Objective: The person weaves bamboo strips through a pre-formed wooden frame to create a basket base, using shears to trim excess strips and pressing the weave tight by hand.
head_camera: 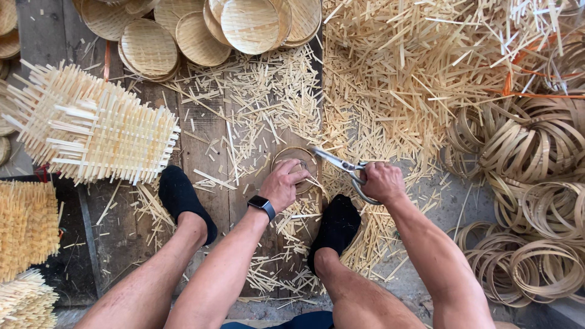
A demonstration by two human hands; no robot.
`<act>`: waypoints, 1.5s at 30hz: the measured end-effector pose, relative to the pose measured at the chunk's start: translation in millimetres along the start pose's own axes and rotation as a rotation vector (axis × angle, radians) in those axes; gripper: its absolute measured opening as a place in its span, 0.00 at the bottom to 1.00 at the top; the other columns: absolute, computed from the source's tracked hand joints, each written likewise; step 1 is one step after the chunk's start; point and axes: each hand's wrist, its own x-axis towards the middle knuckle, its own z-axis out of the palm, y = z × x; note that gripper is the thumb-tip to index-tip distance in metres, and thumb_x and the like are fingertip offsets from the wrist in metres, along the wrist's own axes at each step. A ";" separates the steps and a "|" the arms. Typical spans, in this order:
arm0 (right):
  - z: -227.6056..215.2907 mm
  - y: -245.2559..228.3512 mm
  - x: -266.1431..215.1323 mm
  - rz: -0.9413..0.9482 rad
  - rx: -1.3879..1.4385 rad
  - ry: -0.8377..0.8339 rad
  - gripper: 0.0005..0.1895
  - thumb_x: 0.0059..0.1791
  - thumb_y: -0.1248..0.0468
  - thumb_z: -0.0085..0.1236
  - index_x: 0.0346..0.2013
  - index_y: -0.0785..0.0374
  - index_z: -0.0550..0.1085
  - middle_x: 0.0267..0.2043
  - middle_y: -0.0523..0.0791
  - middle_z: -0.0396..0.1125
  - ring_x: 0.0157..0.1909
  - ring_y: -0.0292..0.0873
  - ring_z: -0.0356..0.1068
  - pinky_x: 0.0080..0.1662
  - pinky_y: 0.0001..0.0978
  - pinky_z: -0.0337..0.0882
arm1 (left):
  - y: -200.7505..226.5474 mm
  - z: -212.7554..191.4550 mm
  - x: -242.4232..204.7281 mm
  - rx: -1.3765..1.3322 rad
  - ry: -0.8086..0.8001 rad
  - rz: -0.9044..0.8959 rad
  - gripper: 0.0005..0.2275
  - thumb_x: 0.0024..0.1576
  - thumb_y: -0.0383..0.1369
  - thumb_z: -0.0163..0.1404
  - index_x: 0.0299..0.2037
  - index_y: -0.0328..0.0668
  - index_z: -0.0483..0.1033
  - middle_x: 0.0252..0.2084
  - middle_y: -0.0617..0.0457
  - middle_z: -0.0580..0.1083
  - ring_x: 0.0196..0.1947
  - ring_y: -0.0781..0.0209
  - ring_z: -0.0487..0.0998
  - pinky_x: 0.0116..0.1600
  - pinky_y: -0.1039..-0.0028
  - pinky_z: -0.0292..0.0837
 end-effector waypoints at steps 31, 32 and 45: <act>20.6 439.5 -555.6 1.706 0.452 1.382 0.18 0.43 0.55 0.77 0.33 0.66 0.80 0.33 0.49 0.76 0.35 0.44 0.77 0.41 0.37 0.73 | -39.3 44.5 22.7 0.034 -0.019 0.023 0.19 0.51 0.29 0.57 0.54 0.61 0.80 0.61 0.45 0.74 0.57 0.48 0.77 0.61 0.63 0.73; 18.2 452.8 -558.9 1.705 0.444 1.382 0.16 0.41 0.57 0.77 0.32 0.64 0.81 0.33 0.48 0.77 0.35 0.43 0.77 0.43 0.37 0.73 | -37.0 49.2 31.9 0.040 -0.050 -0.004 0.19 0.51 0.29 0.56 0.54 0.61 0.80 0.61 0.45 0.74 0.57 0.48 0.77 0.60 0.63 0.73; 26.9 537.0 -544.0 1.827 0.315 1.535 0.22 0.28 0.62 0.78 0.33 0.60 0.78 0.38 0.49 0.77 0.39 0.49 0.77 0.43 0.42 0.74 | -25.3 49.4 29.5 -0.041 -0.026 -0.115 0.19 0.51 0.29 0.56 0.53 0.60 0.80 0.62 0.46 0.74 0.54 0.48 0.78 0.57 0.64 0.74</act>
